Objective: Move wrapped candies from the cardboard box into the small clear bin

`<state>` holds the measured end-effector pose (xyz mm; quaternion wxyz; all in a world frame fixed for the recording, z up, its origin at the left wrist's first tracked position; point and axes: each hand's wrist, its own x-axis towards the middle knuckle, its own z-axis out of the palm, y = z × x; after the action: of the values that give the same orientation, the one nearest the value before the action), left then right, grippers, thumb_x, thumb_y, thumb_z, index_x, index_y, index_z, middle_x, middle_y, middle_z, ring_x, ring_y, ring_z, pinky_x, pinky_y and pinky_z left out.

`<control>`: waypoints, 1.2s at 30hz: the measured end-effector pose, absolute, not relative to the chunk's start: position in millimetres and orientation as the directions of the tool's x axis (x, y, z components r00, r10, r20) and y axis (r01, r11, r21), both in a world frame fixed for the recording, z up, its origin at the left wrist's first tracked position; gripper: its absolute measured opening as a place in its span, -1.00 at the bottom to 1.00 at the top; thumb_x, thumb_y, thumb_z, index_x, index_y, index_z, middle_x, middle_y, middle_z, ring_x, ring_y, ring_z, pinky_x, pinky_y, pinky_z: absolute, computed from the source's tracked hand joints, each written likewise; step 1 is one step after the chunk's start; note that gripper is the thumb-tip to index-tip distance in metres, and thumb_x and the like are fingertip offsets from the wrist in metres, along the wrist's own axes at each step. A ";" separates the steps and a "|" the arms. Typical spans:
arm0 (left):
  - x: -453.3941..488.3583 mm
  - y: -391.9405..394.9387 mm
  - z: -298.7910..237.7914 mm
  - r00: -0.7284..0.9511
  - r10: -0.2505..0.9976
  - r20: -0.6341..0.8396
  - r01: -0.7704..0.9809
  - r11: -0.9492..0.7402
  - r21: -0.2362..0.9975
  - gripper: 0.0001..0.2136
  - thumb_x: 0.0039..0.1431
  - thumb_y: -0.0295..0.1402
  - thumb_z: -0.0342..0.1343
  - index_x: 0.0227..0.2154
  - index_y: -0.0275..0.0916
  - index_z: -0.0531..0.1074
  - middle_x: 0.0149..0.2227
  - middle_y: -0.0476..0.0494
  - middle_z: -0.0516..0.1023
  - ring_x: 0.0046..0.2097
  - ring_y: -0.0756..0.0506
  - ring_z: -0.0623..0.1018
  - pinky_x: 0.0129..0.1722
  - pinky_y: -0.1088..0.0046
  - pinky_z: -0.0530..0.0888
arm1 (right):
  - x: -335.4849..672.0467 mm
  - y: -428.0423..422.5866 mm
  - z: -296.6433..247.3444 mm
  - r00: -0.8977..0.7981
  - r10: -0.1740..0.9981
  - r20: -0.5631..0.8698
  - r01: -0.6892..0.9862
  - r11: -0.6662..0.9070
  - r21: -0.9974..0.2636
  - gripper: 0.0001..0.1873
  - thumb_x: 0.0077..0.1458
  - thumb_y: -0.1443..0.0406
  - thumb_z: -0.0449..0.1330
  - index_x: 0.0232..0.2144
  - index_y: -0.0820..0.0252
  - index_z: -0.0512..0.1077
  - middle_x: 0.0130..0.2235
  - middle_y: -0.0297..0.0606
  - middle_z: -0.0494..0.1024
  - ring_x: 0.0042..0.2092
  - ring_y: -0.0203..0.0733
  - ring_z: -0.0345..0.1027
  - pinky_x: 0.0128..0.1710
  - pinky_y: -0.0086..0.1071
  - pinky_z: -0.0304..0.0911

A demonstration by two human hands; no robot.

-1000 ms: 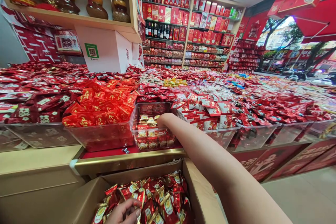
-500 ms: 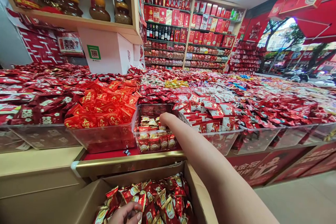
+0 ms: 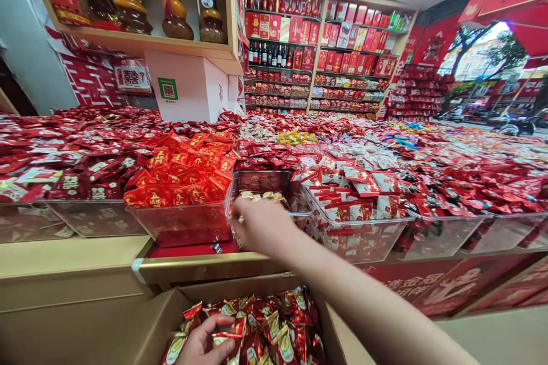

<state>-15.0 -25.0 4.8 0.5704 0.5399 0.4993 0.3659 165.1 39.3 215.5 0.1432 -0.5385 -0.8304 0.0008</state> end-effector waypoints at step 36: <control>-7.3 -20.2 42.8 0.026 0.969 -0.247 -0.448 0.232 0.864 -0.67 -0.29 -0.37 0.30 -0.36 -0.23 0.40 -0.41 -0.04 0.59 -0.33 -0.11 0.55 -0.28 0.36 0.43 | 150.2 -7.2 48.0 -0.370 0.913 -0.173 -0.042 -0.202 -0.978 -0.58 -0.21 0.01 0.18 -0.60 0.24 0.19 -0.66 -0.43 0.29 -0.61 -0.44 0.10 -0.59 -0.53 0.00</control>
<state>-7.3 -20.2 42.8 0.6513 0.2976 0.4379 0.5436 150.2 -7.2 48.0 0.3677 -0.4238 -0.5134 0.6493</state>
